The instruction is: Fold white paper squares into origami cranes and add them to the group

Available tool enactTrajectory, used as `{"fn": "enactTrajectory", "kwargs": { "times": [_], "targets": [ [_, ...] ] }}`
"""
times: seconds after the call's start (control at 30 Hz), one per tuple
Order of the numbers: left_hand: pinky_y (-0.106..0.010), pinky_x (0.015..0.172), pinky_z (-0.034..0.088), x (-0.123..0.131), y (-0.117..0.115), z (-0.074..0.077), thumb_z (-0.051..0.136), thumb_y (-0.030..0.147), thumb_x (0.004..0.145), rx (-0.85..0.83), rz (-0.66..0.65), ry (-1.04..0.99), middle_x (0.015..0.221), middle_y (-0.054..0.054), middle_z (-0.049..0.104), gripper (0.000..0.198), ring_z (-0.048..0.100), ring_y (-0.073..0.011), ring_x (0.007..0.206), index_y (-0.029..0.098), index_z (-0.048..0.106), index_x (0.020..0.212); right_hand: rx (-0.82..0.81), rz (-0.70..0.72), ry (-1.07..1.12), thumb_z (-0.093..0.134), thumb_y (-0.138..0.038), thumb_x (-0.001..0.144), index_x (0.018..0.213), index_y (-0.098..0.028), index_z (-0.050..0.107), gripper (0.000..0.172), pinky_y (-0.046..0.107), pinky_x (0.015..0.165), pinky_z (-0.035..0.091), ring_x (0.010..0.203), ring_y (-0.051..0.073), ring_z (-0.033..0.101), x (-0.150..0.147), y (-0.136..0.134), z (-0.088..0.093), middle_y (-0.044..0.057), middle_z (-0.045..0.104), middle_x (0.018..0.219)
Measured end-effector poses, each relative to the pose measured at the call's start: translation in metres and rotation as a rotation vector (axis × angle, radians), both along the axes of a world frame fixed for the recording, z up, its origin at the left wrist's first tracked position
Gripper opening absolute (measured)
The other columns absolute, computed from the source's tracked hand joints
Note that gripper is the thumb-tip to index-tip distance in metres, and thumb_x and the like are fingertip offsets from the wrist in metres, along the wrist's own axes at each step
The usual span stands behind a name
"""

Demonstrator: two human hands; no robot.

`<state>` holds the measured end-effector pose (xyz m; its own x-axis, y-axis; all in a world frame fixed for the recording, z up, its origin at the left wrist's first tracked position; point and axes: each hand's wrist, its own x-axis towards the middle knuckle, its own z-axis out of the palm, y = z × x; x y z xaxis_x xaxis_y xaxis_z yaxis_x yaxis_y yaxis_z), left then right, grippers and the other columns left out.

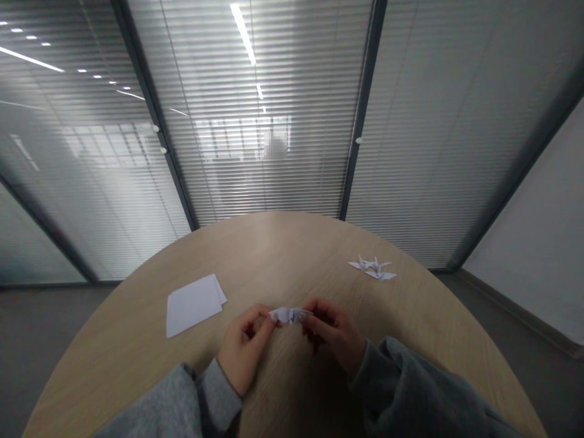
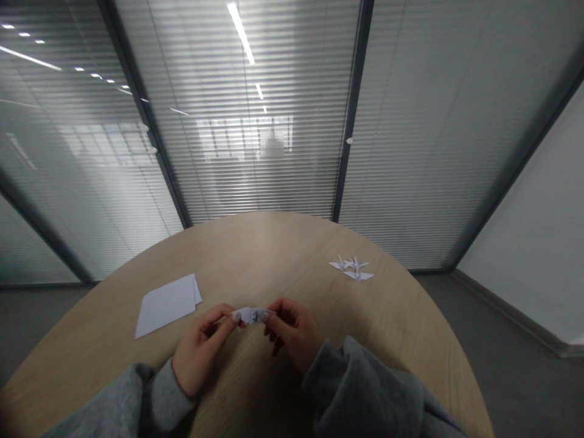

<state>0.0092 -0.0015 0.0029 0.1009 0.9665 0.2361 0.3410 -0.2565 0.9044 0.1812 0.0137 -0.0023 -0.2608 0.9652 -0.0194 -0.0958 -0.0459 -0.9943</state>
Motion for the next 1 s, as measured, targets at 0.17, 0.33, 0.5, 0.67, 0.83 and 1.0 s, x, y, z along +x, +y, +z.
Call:
{"fn": "enactTrajectory", "kwargs": {
  "times": [0.17,0.33,0.5,0.67,0.83,1.0],
  "targets": [
    [-0.023,0.046,0.032,0.0016,0.0028,0.0016,0.05,0.043,0.079,-0.049,-0.06,-0.128,0.058,0.0,0.057,0.028,0.051,-0.0144,0.057,0.019,0.059,0.066,-0.059,0.013,0.08,0.072,-0.058,0.058,0.068,-0.017,0.054,0.046,0.018,0.039,0.042,0.046,0.007,0.046,-0.0004,-0.0005,0.0002,-0.005,0.052,0.055],
    [-0.025,0.055,0.042,0.0026,0.0024,0.0034,0.051,0.041,0.079,-0.071,-0.105,-0.168,0.065,-0.001,0.061,0.026,0.058,-0.0166,0.067,0.019,0.056,0.066,0.101,-0.016,-0.074,0.067,-0.057,0.064,0.067,-0.018,0.053,0.042,0.02,0.04,0.042,0.046,0.008,0.045,-0.0021,-0.0037,-0.0015,-0.004,0.05,0.054],
    [-0.025,0.056,0.042,0.0034,0.0025,0.0012,0.056,0.039,0.076,-0.087,-0.109,-0.127,0.065,-0.002,0.061,0.024,0.055,-0.0149,0.061,0.016,0.06,0.071,0.307,-0.058,-0.276,0.059,-0.043,0.074,0.067,-0.017,0.055,0.027,0.021,0.043,0.04,0.05,0.01,0.046,-0.0025,-0.0083,-0.0013,-0.002,0.049,0.059],
    [-0.025,0.054,0.038,0.0022,0.0024,-0.003,0.051,0.039,0.08,-0.05,-0.122,0.02,0.062,-0.001,0.057,0.026,0.05,-0.0143,0.057,0.016,0.062,0.073,0.46,-0.082,-0.405,0.051,-0.032,0.079,0.069,-0.017,0.054,0.018,0.019,0.045,0.038,0.053,0.01,0.047,-0.0015,-0.0086,-0.0026,-0.002,0.049,0.061],
    [-0.024,0.05,0.031,0.0009,-0.0012,-0.0032,0.046,0.035,0.084,0.004,-0.107,0.161,0.055,0.003,0.048,0.026,0.042,-0.013,0.052,0.017,0.058,0.07,0.659,-0.009,-0.604,0.046,-0.025,0.083,0.074,-0.017,0.053,0.014,0.02,0.048,0.035,0.051,0.009,0.045,0.0009,-0.0093,-0.0011,-0.003,0.049,0.059],
    [-0.024,0.052,0.029,0.0021,-0.0038,-0.0026,0.044,0.036,0.085,0.0,-0.143,0.147,0.055,0.004,0.044,0.026,0.041,-0.0131,0.053,0.018,0.054,0.069,0.69,-0.017,-0.599,0.04,-0.028,0.088,0.076,-0.018,0.052,0.021,0.021,0.049,0.036,0.052,0.01,0.045,0.0015,-0.0099,-0.0022,-0.002,0.048,0.059]
  ]
}}
